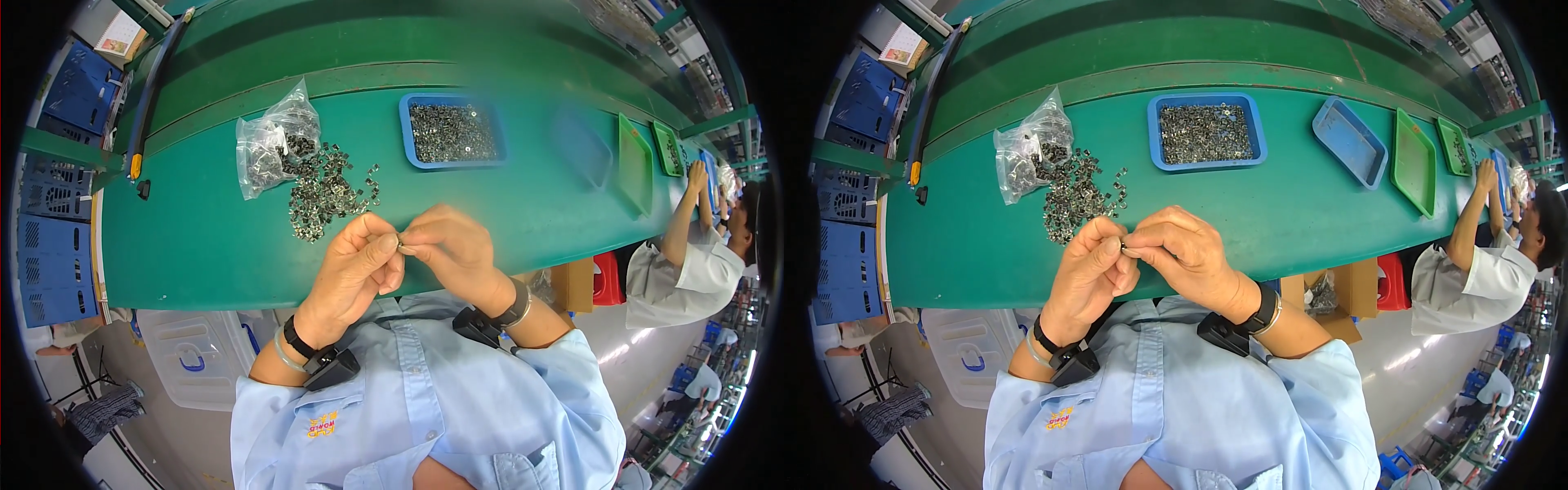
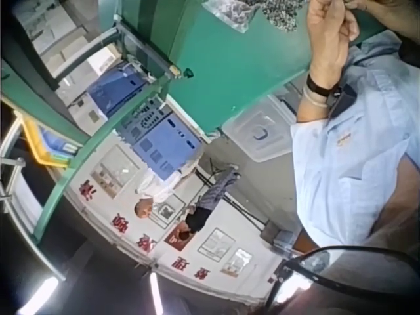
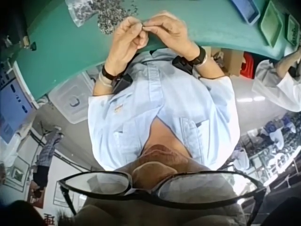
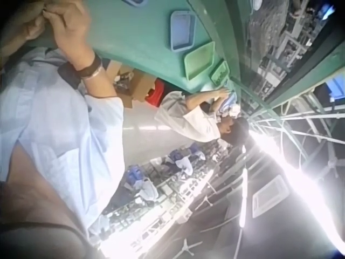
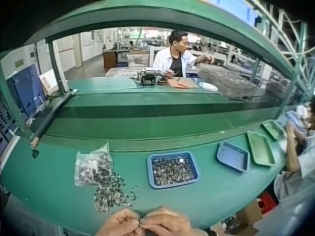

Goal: The person picks up a small metal component from a pile on the table and joins it with another small part taken from a blue tray. They repeat this process, holding the components with both hands to fit them together one at a time.

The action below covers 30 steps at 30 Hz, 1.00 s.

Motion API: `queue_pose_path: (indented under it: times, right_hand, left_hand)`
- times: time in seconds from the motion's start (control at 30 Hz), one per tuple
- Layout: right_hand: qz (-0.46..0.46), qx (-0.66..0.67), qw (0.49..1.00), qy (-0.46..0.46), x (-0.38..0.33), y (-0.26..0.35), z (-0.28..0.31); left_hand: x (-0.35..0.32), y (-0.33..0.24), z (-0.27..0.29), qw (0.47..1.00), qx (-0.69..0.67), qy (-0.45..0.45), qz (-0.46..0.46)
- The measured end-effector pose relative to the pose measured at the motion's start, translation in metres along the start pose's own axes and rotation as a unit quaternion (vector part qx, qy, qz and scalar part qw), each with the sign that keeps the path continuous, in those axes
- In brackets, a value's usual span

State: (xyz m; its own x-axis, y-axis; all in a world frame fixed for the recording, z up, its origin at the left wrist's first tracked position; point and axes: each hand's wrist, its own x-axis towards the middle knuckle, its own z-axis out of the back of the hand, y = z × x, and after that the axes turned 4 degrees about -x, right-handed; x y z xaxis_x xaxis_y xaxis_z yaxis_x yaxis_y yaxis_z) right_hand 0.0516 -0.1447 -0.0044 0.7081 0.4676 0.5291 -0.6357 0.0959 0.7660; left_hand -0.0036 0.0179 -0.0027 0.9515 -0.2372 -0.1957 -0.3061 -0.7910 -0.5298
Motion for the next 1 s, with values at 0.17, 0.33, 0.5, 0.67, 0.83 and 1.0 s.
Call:
queue_pose_path:
  times: [0.17, 0.33, 0.5, 0.67, 0.83, 1.0]
  right_hand:
    - [0.009, -0.016, 1.000, -0.007, -0.0006, -0.0023, -0.0019]
    - [-0.012, -0.048, 0.999, 0.002, -0.0022, -0.0034, -0.0021]
    - [-0.008, -0.061, 0.998, -0.002, -0.0004, -0.0043, -0.0013]
    - [0.007, -0.084, 0.996, -0.005, -0.0029, -0.0049, -0.0008]
    - [0.004, -0.094, 0.996, -0.009, -0.0067, -0.0055, -0.0003]
    - [0.001, -0.082, 0.996, -0.022, -0.0098, -0.0073, -0.0012]
  left_hand:
    - [-0.0001, -0.0005, 0.0030, 1.000, 0.027, -0.001, -0.004]
    - [0.0009, 0.0005, 0.0033, 0.995, 0.088, -0.040, 0.002]
    - [0.0009, -0.0024, 0.0009, 0.998, 0.044, -0.034, 0.017]
    - [0.0017, -0.0003, 0.0030, 0.998, 0.057, -0.029, 0.027]
    - [0.0017, 0.0008, 0.0006, 0.997, 0.067, -0.029, 0.033]
    - [0.0013, 0.0039, -0.0015, 0.998, 0.053, -0.025, 0.026]
